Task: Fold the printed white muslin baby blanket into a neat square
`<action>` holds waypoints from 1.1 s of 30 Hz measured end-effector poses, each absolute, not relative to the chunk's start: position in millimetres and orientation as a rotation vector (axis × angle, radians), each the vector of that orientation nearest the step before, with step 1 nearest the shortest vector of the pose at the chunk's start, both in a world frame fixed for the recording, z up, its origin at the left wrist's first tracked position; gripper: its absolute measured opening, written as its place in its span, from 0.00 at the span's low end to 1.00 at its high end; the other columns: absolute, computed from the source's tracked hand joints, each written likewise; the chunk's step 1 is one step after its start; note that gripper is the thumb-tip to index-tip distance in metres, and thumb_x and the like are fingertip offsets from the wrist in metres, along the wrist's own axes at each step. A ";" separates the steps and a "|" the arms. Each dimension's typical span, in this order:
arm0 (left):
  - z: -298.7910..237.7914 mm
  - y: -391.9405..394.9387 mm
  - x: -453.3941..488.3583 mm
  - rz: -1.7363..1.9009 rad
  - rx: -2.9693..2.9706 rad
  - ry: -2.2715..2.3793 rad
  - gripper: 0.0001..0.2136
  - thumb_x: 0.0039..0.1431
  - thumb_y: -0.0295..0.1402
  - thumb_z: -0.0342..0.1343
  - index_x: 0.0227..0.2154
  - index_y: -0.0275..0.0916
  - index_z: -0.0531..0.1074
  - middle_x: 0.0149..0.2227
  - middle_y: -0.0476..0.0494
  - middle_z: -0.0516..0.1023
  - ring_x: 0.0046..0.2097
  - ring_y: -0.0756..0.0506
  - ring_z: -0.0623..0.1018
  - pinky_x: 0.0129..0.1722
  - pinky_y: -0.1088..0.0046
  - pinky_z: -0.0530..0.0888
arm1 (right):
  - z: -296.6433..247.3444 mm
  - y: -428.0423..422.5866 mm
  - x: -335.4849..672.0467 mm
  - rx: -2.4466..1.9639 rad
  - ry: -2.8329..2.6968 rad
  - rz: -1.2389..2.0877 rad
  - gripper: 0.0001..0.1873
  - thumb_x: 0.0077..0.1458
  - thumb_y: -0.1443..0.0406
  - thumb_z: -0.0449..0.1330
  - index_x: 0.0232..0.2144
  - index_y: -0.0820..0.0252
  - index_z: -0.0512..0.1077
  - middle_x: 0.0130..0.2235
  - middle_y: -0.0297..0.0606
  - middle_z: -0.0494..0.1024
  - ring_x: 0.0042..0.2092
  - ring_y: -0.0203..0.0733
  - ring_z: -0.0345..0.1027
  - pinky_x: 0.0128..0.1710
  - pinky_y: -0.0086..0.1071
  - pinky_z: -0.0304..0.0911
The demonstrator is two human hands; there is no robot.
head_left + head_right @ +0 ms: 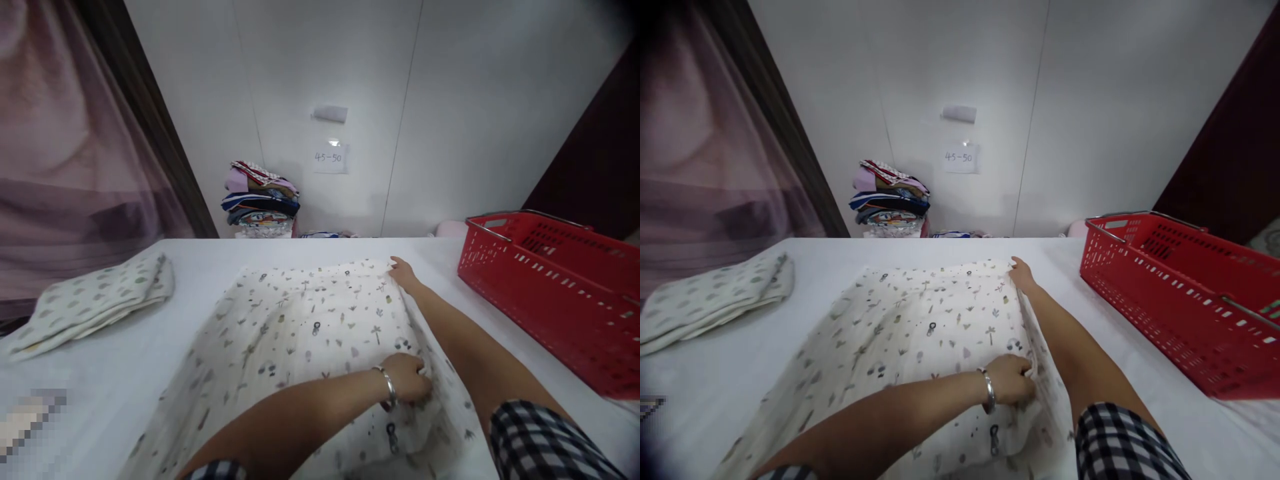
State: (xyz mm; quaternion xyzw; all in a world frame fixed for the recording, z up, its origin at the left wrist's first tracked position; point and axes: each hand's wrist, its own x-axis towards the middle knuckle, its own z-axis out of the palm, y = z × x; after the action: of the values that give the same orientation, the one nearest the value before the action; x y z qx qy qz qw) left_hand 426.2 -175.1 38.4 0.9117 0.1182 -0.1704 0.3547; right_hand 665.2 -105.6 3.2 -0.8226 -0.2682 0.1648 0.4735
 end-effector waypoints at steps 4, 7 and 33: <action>17.1 -188.2 441.4 -0.535 2.373 0.346 0.15 0.46 0.39 0.48 0.33 0.39 0.73 0.39 0.40 0.76 0.40 0.42 0.74 0.32 0.70 0.69 | -18.7 -119.2 676.9 -2.096 -0.641 0.411 0.36 0.38 0.74 0.55 0.54 0.63 0.61 0.42 0.42 0.74 0.37 0.39 0.70 0.36 0.28 0.64; 12.7 -195.6 448.3 -0.460 2.348 0.349 0.17 0.48 0.40 0.47 0.36 0.38 0.74 0.40 0.39 0.76 0.41 0.42 0.74 0.34 0.70 0.69 | -29.4 -118.5 679.8 -2.116 -0.668 0.404 0.35 0.40 0.74 0.53 0.55 0.63 0.60 0.43 0.41 0.74 0.40 0.38 0.69 0.39 0.28 0.64; 22.4 -193.0 373.1 -0.194 2.362 -0.111 0.15 0.53 0.42 0.51 0.39 0.42 0.72 0.38 0.46 0.76 0.40 0.46 0.74 0.40 0.72 0.69 | 12.4 -217.6 612.1 -1.951 -0.625 0.768 0.39 0.49 0.66 0.56 0.62 0.60 0.46 0.51 0.46 0.70 0.40 0.39 0.70 0.38 0.31 0.66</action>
State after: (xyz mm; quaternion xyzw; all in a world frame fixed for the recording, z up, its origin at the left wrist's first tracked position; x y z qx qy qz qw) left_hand 373.1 -193.0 22.4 0.9229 -0.0434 -0.0757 0.3750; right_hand 612.1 -217.6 12.4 -0.7923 -0.2540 0.3117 0.4590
